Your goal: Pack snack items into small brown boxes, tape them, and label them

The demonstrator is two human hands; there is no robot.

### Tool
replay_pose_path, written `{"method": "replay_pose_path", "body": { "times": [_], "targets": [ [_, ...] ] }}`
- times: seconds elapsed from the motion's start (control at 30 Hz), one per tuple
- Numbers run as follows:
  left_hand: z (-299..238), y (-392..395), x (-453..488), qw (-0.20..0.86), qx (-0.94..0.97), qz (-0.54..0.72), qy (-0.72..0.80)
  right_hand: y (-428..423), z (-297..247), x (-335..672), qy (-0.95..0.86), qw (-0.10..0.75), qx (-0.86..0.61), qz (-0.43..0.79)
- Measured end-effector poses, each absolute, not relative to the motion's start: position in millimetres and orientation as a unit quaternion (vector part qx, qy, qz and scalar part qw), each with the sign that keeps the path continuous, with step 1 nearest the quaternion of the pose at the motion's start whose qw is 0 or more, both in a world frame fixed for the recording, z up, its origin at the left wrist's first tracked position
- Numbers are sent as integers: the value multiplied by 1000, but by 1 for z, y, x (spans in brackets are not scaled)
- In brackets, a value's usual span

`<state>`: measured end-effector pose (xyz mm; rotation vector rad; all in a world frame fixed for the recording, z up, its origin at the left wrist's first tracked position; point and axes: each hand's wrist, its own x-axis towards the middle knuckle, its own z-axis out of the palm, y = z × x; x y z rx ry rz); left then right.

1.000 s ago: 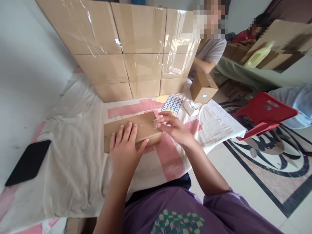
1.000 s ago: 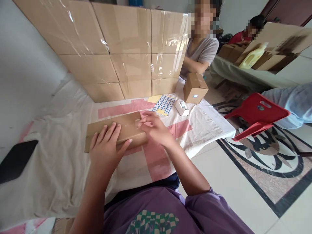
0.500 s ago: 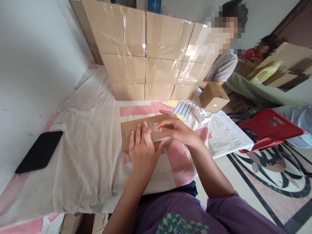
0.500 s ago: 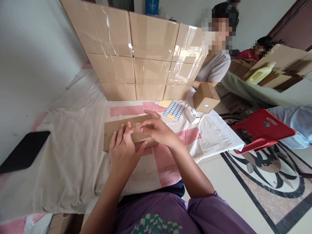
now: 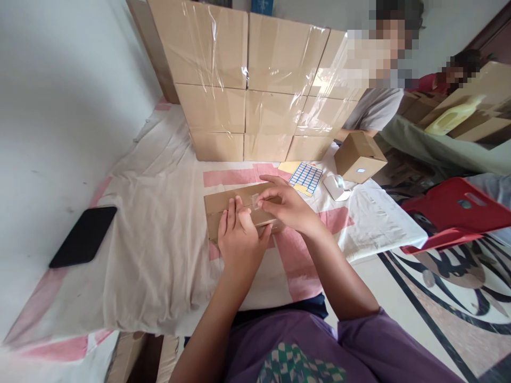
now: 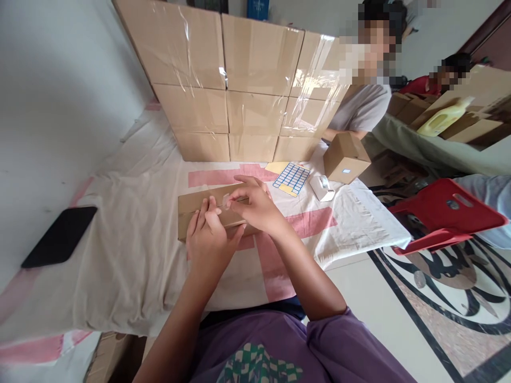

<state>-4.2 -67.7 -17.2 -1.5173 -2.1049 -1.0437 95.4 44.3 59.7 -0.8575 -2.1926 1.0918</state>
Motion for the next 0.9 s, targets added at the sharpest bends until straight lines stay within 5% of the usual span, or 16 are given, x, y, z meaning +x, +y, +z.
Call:
{"method": "replay_pose_path", "body": {
  "times": [0.3,0.67,0.9],
  "targets": [
    [-12,-67,-13,145,-536,-359,-750,49,44,83,-818,270,-382,334],
    [-13,-71,-6,165,-539,-339,-754,59,55,95,-792,314,-289,436],
    [-15,-68,-8,206,-539,-341,-742,49,57,85,-812,250,-319,419]
  ]
}}
